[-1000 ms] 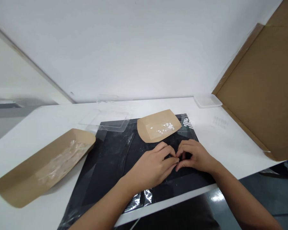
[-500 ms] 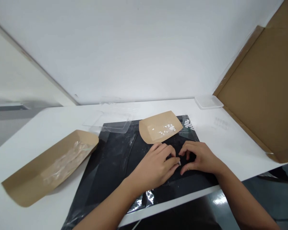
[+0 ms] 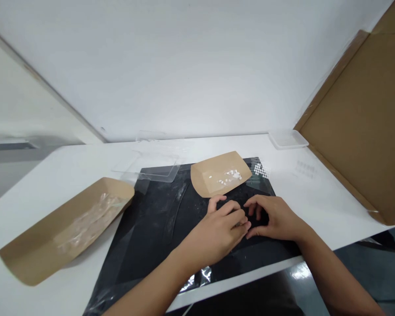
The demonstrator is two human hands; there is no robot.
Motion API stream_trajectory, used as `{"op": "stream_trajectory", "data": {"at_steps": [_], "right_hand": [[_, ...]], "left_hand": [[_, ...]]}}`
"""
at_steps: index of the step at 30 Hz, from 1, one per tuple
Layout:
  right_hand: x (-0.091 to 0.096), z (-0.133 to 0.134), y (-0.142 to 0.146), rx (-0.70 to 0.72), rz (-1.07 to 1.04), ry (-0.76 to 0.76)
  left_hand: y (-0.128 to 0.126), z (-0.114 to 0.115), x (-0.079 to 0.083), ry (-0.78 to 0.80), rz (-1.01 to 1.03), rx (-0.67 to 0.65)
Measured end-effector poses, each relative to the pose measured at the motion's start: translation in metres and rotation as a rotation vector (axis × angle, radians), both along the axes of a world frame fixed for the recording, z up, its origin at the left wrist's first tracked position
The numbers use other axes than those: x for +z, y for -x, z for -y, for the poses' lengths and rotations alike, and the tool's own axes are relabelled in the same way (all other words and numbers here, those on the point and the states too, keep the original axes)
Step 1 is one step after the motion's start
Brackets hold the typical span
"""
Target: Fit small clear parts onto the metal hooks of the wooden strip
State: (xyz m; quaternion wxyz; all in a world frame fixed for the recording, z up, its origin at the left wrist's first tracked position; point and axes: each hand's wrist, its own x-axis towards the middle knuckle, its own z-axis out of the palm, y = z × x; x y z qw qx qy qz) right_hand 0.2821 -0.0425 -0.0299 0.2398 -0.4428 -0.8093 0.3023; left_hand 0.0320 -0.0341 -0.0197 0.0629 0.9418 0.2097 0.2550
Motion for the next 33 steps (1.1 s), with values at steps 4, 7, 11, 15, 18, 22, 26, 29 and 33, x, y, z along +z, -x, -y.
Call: {"op": "stream_trajectory", "data": {"at_steps": [4, 7, 11, 15, 18, 22, 26, 29, 33], "right_hand": [[0.000, 0.001, 0.000, -0.007, 0.020, -0.006], [0.001, 0.001, 0.001, -0.006, 0.035, -0.001], [0.001, 0.001, 0.001, 0.013, 0.051, -0.021], [0.003, 0.000, 0.002, 0.033, 0.050, -0.055], [0.003, 0.000, 0.003, 0.053, 0.043, -0.078], [0.001, 0.000, 0.005, 0.078, 0.033, -0.101], [-0.003, -0.002, 0.005, 0.070, 0.028, -0.110], [-0.004, -0.002, 0.004, 0.068, 0.022, -0.105], [-0.004, -0.002, 0.005, 0.067, 0.001, -0.094]], "left_hand": [[-0.002, 0.002, 0.001, -0.021, -0.015, -0.001], [-0.003, 0.003, 0.002, -0.021, -0.006, 0.015], [-0.004, 0.004, 0.001, -0.002, 0.017, 0.037], [-0.003, 0.003, 0.000, 0.015, 0.050, 0.042], [0.000, 0.000, 0.003, 0.049, 0.088, 0.046], [0.005, -0.006, 0.006, 0.069, 0.163, 0.041], [0.007, -0.008, 0.005, 0.053, 0.227, 0.070], [0.007, -0.007, 0.005, 0.075, 0.216, 0.073], [0.007, -0.007, 0.009, 0.083, 0.217, 0.115]]}}
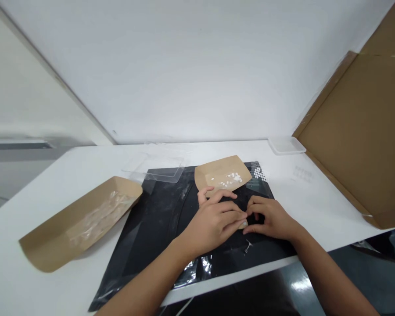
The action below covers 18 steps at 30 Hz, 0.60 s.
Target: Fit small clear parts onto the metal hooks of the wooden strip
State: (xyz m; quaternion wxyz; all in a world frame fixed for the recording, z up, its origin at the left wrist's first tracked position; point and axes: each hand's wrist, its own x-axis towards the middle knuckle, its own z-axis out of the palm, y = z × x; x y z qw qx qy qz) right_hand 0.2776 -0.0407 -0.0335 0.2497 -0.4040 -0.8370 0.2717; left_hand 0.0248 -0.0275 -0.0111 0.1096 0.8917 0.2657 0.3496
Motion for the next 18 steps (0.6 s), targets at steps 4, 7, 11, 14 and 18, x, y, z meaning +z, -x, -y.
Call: {"op": "stream_trajectory", "data": {"at_steps": [4, 7, 11, 14, 18], "right_hand": [[0.003, -0.001, -0.001, 0.008, -0.030, 0.024], [0.005, -0.002, -0.004, 0.010, -0.103, 0.058], [0.006, 0.016, -0.007, -0.070, -0.142, 0.059], [0.004, 0.048, -0.002, -0.185, -0.079, 0.043], [-0.003, 0.091, 0.018, -0.449, 0.023, -0.003]], "left_hand": [[0.001, -0.004, -0.001, -0.018, -0.046, -0.025], [0.002, -0.008, -0.006, -0.043, -0.024, 0.029], [0.004, -0.014, -0.008, -0.056, 0.025, 0.128], [0.004, -0.015, -0.007, -0.055, 0.025, 0.178], [0.002, -0.013, -0.005, -0.051, 0.002, 0.192]]}}
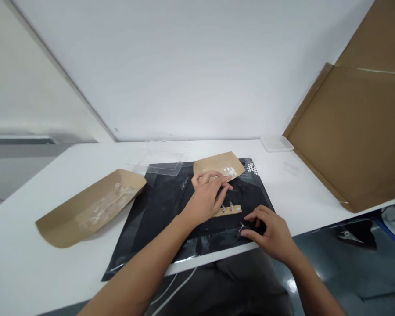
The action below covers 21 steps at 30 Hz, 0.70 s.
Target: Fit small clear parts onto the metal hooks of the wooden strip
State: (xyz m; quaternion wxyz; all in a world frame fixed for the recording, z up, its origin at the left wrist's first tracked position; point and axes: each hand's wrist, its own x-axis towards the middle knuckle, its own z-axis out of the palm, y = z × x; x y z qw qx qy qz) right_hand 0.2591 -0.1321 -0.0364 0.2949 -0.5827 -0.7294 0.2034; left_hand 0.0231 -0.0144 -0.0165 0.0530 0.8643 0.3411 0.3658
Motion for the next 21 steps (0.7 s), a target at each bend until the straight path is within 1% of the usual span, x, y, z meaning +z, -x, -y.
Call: {"op": "stream_trajectory", "data": {"at_steps": [2, 5, 10, 15, 18, 21], "right_hand": [[-0.004, 0.012, 0.012, -0.130, 0.036, -0.006], [-0.010, 0.017, 0.024, -0.216, 0.074, -0.039], [-0.016, 0.016, 0.026, -0.224, 0.075, -0.086], [-0.021, 0.022, 0.025, -0.177, -0.014, -0.133], [-0.022, 0.023, 0.027, -0.169, -0.065, -0.132], [-0.019, 0.016, 0.027, -0.187, -0.128, -0.117]], "left_hand": [[-0.001, 0.002, 0.000, 0.003, -0.005, -0.005], [-0.003, 0.002, -0.002, 0.019, -0.002, -0.008], [-0.001, 0.000, -0.004, 0.050, 0.017, -0.001], [0.001, -0.002, -0.004, 0.047, 0.043, 0.023], [0.001, -0.002, -0.004, 0.048, 0.036, 0.023], [0.001, -0.002, -0.004, 0.048, 0.013, 0.023]]}}
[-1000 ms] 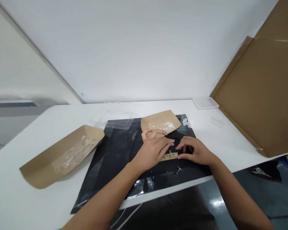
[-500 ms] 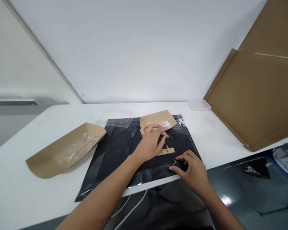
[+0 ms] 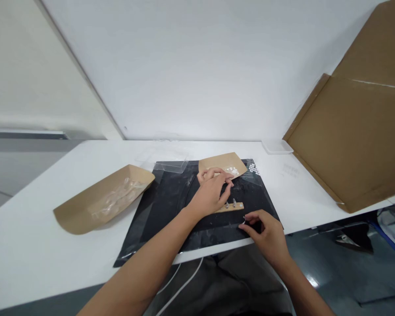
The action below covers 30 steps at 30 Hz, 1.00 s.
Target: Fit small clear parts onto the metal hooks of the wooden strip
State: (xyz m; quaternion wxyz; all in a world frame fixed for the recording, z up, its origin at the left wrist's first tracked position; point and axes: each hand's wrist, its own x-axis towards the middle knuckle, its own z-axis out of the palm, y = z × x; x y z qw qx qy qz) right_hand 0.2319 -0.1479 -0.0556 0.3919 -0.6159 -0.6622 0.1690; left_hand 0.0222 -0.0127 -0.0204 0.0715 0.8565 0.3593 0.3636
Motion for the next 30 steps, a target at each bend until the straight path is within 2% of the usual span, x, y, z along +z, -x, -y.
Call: {"op": "stream_trajectory", "data": {"at_steps": [5, 10, 19, 22, 30], "right_hand": [[0.004, -0.026, -0.004, 0.016, 0.006, -0.074], [0.000, -0.047, -0.007, 0.018, 0.057, -0.108], [-0.004, -0.050, -0.003, 0.011, 0.169, -0.156], [-0.004, -0.050, -0.004, 0.013, 0.166, -0.132], [-0.001, -0.055, -0.013, 0.111, -0.003, 0.027]], "left_hand": [[0.001, 0.000, 0.001, -0.027, -0.019, 0.009], [0.002, 0.001, 0.003, -0.022, -0.032, 0.000], [0.002, 0.005, 0.005, 0.017, -0.074, -0.062], [0.004, 0.007, 0.008, 0.046, -0.112, -0.112], [0.008, 0.010, 0.013, 0.147, -0.164, -0.247]]}}
